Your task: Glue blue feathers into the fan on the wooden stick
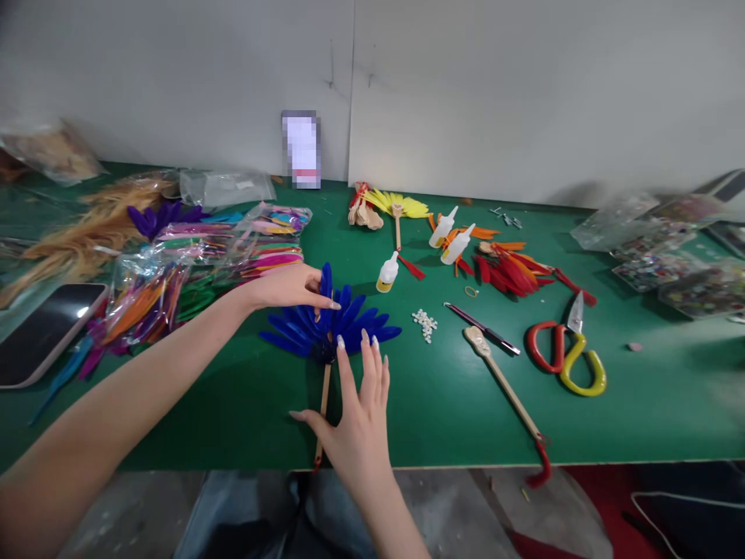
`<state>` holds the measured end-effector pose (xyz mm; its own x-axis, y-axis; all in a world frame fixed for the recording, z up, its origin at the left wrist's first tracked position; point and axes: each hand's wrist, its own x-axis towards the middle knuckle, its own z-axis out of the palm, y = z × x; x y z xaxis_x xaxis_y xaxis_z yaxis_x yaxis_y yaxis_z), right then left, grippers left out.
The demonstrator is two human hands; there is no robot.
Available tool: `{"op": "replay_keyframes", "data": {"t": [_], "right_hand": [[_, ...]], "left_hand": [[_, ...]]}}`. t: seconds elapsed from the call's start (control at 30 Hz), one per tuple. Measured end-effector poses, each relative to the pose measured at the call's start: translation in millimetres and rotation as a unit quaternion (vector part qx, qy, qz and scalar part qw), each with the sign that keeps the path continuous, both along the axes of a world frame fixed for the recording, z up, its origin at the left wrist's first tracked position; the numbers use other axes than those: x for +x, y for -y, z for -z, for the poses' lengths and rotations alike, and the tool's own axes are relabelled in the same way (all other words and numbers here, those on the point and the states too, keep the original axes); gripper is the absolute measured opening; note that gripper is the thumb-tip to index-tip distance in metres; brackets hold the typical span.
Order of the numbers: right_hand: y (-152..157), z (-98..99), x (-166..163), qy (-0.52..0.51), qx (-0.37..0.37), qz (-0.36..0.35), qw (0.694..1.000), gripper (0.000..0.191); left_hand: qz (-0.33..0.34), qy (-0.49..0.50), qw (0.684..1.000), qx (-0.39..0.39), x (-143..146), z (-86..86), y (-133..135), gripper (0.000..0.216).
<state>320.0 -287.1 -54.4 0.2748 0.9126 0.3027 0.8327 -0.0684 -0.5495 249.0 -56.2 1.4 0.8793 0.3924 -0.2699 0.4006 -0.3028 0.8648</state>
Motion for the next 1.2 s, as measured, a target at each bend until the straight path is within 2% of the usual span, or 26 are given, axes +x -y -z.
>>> {"op": "replay_keyframes", "data": {"t": [0.2,0.4,0.6,0.8,1.0,1.2], "right_hand": [[0.2,1.5,0.7,-0.018,-0.017,-0.003,1.0,0.086],[-0.8,0.9,1.1,-0.036,-0.028,-0.007,0.999,0.084],[-1.3,1.1,1.0,-0.04,-0.026,-0.009,0.999,0.082],[-0.9,2.6,1.1,-0.038,-0.026,-0.011,0.999,0.083],[-0.5,2.7,-0.1,-0.031,-0.025,-0.013,0.999,0.083],[0.4,2.7,1.4,-0.026,-0.021,-0.014,0.999,0.082]], "left_hand": [[0.011,-0.001,1.0,0.016,5.1,4.3,-1.7,0.029],[0.061,-0.031,0.998,0.01,11.0,1.3,-6.3,0.029],[0.079,-0.043,0.996,0.003,15.6,6.6,-6.2,0.035],[0.046,-0.076,0.996,0.003,15.6,3.3,-0.2,0.036],[-0.033,-0.071,0.99,0.113,15.6,-7.5,0.9,0.03],[-0.094,-0.046,0.981,0.166,19.1,0.0,-10.2,0.033]]}}
